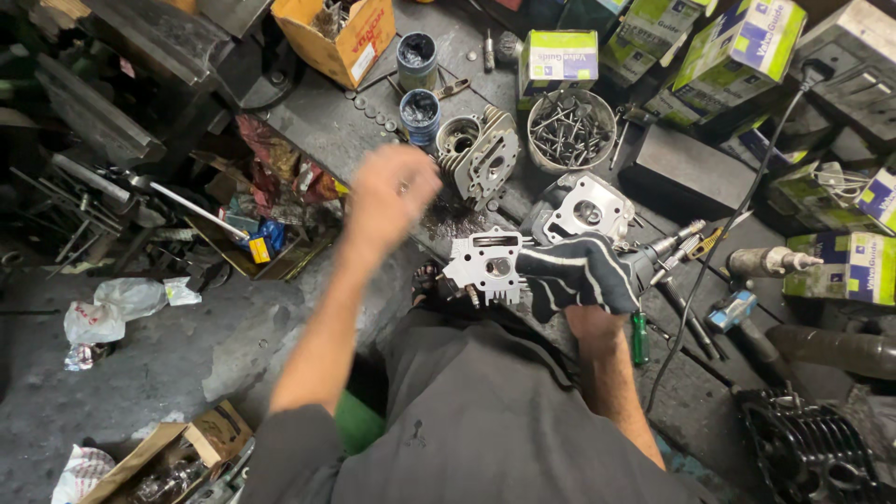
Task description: The person wipes motorcycle cylinder heads and related engine parts with a striped cloth, rubbing the machined surfaces and fins, and presses a small component into one cylinder head by hand. They then place a cleaned cylinder head into a clear plastic bag and wrap it.
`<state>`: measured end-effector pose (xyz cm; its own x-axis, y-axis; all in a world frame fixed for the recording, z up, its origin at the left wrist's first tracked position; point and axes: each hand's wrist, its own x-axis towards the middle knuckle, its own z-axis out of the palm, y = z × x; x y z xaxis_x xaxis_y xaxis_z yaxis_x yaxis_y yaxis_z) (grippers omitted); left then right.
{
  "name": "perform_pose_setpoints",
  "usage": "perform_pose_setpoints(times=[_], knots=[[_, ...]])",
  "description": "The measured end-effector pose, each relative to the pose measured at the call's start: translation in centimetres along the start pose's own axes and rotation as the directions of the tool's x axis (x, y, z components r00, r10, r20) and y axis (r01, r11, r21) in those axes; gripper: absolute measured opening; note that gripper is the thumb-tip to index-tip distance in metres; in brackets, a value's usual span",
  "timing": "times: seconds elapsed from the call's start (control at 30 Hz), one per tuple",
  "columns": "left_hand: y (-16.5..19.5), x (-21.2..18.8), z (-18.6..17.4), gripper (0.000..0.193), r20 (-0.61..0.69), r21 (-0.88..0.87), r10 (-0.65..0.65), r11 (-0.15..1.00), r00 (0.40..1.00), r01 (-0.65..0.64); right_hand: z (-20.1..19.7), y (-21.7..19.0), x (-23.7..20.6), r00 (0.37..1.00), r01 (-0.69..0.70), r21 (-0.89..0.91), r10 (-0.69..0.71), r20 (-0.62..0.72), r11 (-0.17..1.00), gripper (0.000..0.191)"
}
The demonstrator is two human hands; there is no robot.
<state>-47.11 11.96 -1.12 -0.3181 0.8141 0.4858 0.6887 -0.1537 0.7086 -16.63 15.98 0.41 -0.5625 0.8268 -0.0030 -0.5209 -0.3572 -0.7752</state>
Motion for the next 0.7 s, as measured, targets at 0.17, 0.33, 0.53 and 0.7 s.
perform_pose_setpoints(times=[0.17, 0.33, 0.53, 0.7], knots=[[-10.4, 12.8, -7.8, 0.012, -0.358, 0.187, -0.010, 0.979, 0.934, 0.082, 1.0, -0.1, -0.7, 0.994, 0.100, -0.064, -0.098, 0.046, 0.993, 0.040], [-16.7, 20.1, -12.3, 0.047, -0.290, 0.452, 0.090, 0.890, 0.953, 0.053, 1.0, -0.2, -1.7, 0.968, 0.248, -0.086, -0.243, 0.064, 0.965, 0.041], [-19.6, 21.8, -11.4, 0.037, -0.254, 0.373, -0.162, 0.893, 0.954, 0.251, 0.2, -0.5, -2.6, 0.941, 0.336, -0.116, -0.337, 0.013, 0.934, 0.041], [-17.2, 21.5, -7.4, 0.013, -0.464, -0.679, -0.264, 0.719, 0.845, -0.148, -1.4, 0.4, -3.6, 0.916, 0.387, -0.223, -0.400, -0.013, 0.894, 0.039]])
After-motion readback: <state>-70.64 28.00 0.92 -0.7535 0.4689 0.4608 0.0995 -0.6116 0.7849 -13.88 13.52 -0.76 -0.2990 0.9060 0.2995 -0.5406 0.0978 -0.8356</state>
